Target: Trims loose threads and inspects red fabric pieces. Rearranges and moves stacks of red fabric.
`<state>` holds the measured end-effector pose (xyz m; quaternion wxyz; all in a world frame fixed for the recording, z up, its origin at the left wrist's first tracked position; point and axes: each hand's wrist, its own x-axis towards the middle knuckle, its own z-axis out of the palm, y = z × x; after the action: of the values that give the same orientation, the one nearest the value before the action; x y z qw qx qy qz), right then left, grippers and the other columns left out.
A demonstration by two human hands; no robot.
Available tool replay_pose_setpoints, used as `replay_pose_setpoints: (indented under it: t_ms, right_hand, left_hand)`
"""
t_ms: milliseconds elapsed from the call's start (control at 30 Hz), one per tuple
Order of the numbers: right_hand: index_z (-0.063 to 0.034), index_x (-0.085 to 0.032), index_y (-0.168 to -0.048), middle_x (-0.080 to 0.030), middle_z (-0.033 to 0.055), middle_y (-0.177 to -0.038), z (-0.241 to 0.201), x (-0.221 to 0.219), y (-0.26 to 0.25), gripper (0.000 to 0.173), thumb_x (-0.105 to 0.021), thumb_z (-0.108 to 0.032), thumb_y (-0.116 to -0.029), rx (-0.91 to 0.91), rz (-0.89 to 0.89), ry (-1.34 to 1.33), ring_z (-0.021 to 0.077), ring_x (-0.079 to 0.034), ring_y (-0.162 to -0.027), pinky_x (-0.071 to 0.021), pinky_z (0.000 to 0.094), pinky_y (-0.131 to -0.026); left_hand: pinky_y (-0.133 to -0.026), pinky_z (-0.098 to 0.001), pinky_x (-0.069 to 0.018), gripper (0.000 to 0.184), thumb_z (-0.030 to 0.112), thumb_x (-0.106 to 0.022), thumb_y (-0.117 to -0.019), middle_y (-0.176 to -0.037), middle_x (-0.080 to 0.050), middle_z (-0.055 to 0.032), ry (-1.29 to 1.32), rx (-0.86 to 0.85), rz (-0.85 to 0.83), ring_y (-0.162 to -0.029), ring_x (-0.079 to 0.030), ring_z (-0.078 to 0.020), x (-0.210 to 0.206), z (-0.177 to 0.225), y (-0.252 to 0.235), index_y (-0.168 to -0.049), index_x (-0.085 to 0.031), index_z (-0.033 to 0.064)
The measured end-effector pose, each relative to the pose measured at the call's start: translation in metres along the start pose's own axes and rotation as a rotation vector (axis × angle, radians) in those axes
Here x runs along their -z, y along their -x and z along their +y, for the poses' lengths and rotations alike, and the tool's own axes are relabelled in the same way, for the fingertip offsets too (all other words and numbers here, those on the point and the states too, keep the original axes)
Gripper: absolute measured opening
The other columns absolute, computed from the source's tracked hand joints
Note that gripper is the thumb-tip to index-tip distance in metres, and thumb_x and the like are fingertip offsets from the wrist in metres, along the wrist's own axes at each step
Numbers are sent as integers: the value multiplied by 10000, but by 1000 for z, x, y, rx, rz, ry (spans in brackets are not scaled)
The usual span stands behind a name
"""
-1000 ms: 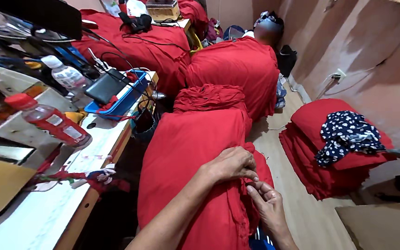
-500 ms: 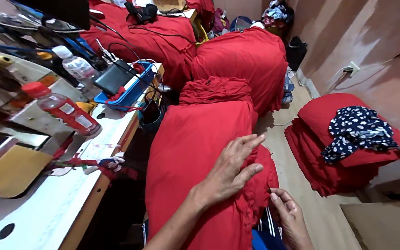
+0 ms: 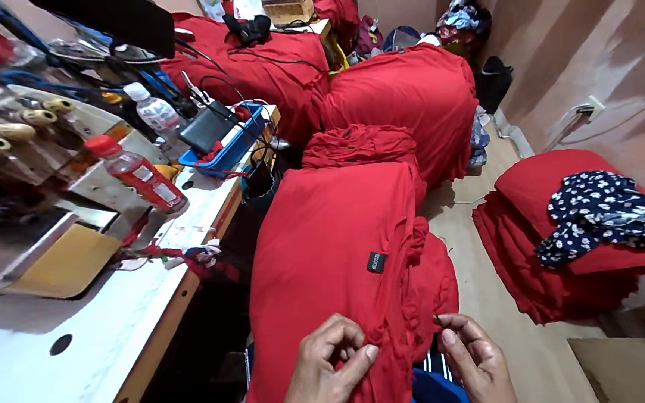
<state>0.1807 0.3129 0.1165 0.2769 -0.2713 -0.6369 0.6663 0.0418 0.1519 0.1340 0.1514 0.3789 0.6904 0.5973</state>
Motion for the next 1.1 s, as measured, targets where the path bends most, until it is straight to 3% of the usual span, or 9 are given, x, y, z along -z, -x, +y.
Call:
replay_pose_setpoints:
  t_ms: [167,400,567,700,733,933,1100]
  right_hand:
    - [0,-608,-1129,-635,-125,-871,-8,-6,5,187,-535,3,-957,48,-59,-7,-93,-542,-685,-471,109,-621]
    - [-3,-621,-1118,-676,-104,-944,-6,-11,6,174,-582,-18,-949,131,-100,34,-78,-617,-817,-530,129,-732]
    - [-15,-628,-1120,-681,-108,-951,-8,-13,6,173,-602,-43,-950,193,-114,73,-86,-619,-845,-530,125,-757]
    - [-1,-628,-1124,-687,-87,-946,-12,-15,6,184,-615,-43,-945,233,-141,113,-84,-621,-832,-533,123,-744]
    - [1,-628,-1125,-692,-79,-948,-15,-17,6,185,-622,-49,-946,251,-163,116,-85,-621,-828,-534,122,-743]
    - [60,-652,-1113,-682,62,-940,-21,-41,1,241,-663,-123,-956,367,-270,180,-50,-595,-775,-506,109,-692]
    - [44,-688,-1085,-658,103,-859,-20,-47,-2,238,-694,-138,-932,434,-234,374,21,-584,-709,-488,139,-639]
  left_hand:
    - [-650,-120,-492,32,100,-671,-924,-818,-636,157,288,175,-48,-722,-579,77,14,-7,1,-940,-664,127]
    - [-646,-120,-500,11,168,-664,-955,-809,-635,173,367,193,-64,-712,-590,74,19,-14,1,-959,-655,173]
    - [-599,-144,-525,202,-69,-597,-895,-747,-634,133,374,270,99,-630,-604,40,14,-2,8,-936,-604,128]
    - [-660,-155,-543,387,-90,-645,-855,-854,-662,95,281,213,113,-719,-624,23,9,4,6,-1234,-593,-31]
    - [-657,-150,-535,398,-71,-654,-860,-850,-662,89,251,178,108,-715,-613,30,8,4,4,-1255,-601,-60]
    - [-648,-141,-556,126,4,-676,-907,-867,-699,15,195,-9,179,-711,-634,31,0,-5,-5,-1012,-722,-48]
    - [-641,-135,-542,62,13,-626,-940,-836,-679,49,162,-32,265,-704,-621,40,0,-11,-1,-965,-677,-11]
